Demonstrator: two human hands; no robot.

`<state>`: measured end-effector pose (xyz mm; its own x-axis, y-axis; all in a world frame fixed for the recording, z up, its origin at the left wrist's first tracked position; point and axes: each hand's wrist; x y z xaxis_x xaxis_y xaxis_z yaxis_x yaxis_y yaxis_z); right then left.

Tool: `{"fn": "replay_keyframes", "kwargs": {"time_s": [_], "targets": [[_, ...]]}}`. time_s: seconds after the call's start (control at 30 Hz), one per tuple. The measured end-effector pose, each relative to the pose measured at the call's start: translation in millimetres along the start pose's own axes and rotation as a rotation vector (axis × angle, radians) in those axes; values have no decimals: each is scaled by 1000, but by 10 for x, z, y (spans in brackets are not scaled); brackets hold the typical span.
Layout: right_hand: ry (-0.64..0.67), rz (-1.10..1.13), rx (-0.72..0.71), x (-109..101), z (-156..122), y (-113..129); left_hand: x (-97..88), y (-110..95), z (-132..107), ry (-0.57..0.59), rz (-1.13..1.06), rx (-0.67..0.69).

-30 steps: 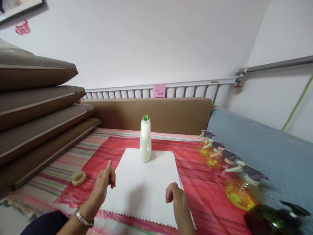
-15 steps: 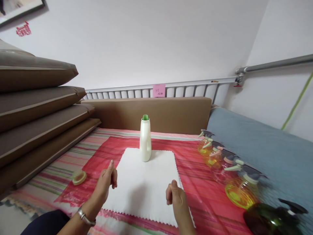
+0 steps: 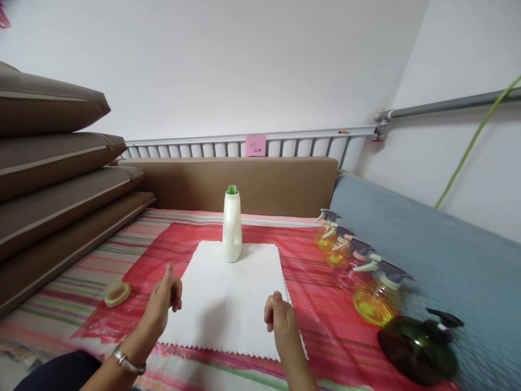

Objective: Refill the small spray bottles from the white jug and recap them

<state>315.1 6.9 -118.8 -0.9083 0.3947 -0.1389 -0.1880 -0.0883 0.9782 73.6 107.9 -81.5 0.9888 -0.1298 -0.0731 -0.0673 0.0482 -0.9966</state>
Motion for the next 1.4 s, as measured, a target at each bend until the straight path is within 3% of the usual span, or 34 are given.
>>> {"fn": "replay_keyframes", "kwargs": {"time_s": [0.47, 0.77, 1.07, 1.4], "targets": [[27, 104, 120, 52, 57, -97, -2, 69, 33, 3, -71, -4], [36, 113, 88, 61, 43, -120, 5, 40, 32, 3, -78, 9], [80, 108, -62, 60, 28, -119, 27, -32, 51, -17, -105, 31], [-6, 70, -11, 88, 97, -132, 34, -48, 65, -8, -73, 11]]}}
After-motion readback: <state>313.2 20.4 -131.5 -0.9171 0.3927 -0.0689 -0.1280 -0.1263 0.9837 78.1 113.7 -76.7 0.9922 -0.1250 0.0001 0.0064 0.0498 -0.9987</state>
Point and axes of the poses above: each hand's wrist, its own z-axis towards the middle knuckle, its own x-axis out of the palm, y = z × x, and after that the axes turned 4 degrees about y, right-handed
